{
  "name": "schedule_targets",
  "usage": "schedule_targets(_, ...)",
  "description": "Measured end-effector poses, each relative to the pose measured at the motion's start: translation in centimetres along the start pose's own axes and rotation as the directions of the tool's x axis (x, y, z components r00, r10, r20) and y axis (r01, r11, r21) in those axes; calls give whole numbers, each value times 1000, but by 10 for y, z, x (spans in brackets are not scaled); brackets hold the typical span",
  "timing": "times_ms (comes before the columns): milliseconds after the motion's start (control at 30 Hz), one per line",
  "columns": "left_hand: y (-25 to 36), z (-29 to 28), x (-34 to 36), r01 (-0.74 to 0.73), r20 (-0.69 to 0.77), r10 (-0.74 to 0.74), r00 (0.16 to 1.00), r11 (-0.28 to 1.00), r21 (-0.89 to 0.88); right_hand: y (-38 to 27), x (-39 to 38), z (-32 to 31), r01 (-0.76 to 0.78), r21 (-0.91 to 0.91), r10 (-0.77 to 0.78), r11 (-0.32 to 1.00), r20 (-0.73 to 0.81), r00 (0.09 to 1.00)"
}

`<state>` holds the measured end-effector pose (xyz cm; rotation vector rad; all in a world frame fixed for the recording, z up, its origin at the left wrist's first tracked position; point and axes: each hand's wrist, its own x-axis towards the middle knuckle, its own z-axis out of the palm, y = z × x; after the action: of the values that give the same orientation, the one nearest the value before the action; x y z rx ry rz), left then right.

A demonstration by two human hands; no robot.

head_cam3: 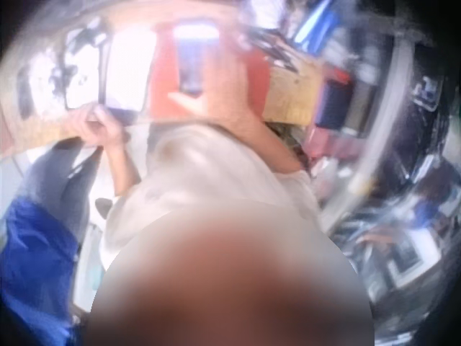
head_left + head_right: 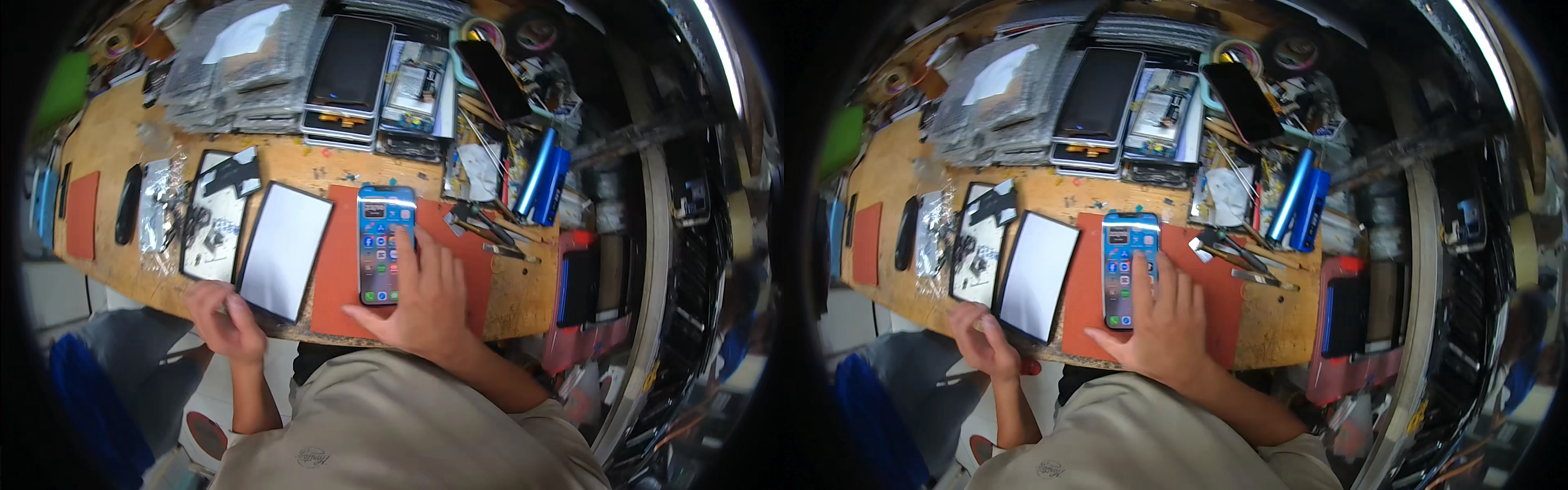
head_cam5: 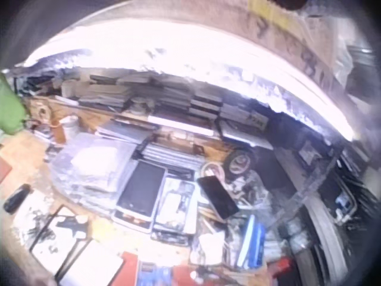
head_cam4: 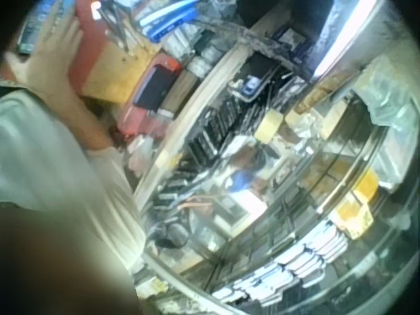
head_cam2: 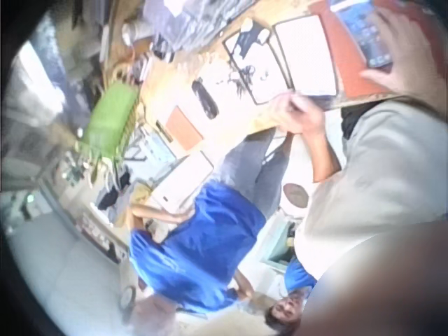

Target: The person disassembles a smartphone using a screwdriver, removes the battery, and then reassembles the device. They connect a charging cable to test the phone and then place it on the workbench.

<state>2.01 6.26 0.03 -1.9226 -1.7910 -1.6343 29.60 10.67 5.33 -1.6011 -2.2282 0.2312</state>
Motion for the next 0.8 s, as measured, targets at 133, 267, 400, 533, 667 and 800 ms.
schedule_targets(133, 32, 9, 18, -67, 627, 20, 779, 997, 50, -11, -24, 17, -155, -133, 160, 979, 31, 987)
schedule_targets(267, 40, 22, 41, -185, 626, 78, 776, 977, 109, 7, -32, 2, -131, -12, 130, 991, -43, 991)
schedule_targets(400, 67, 29, 49, -246, 666, 305, 681, 952, -184, 24, -26, -36, -72, 236, 65, 969, 36, 997)
schedule_targets(533, 87, 63, 49, -98, 758, 355, 547, 926, -364, 33, -22, -69, 138, 361, -212, 922, 174, 962)
schedule_targets(667, 97, 100, 38, -123, 778, 276, 565, 960, -251, 88, -3, -79, 41, 298, -24, 954, -60, 998)
schedule_targets(800, 101, 108, 30, -147, 781, 208, 589, 978, -149, 146, 28, -69, -221, 207, 265, 953, -220, 939)
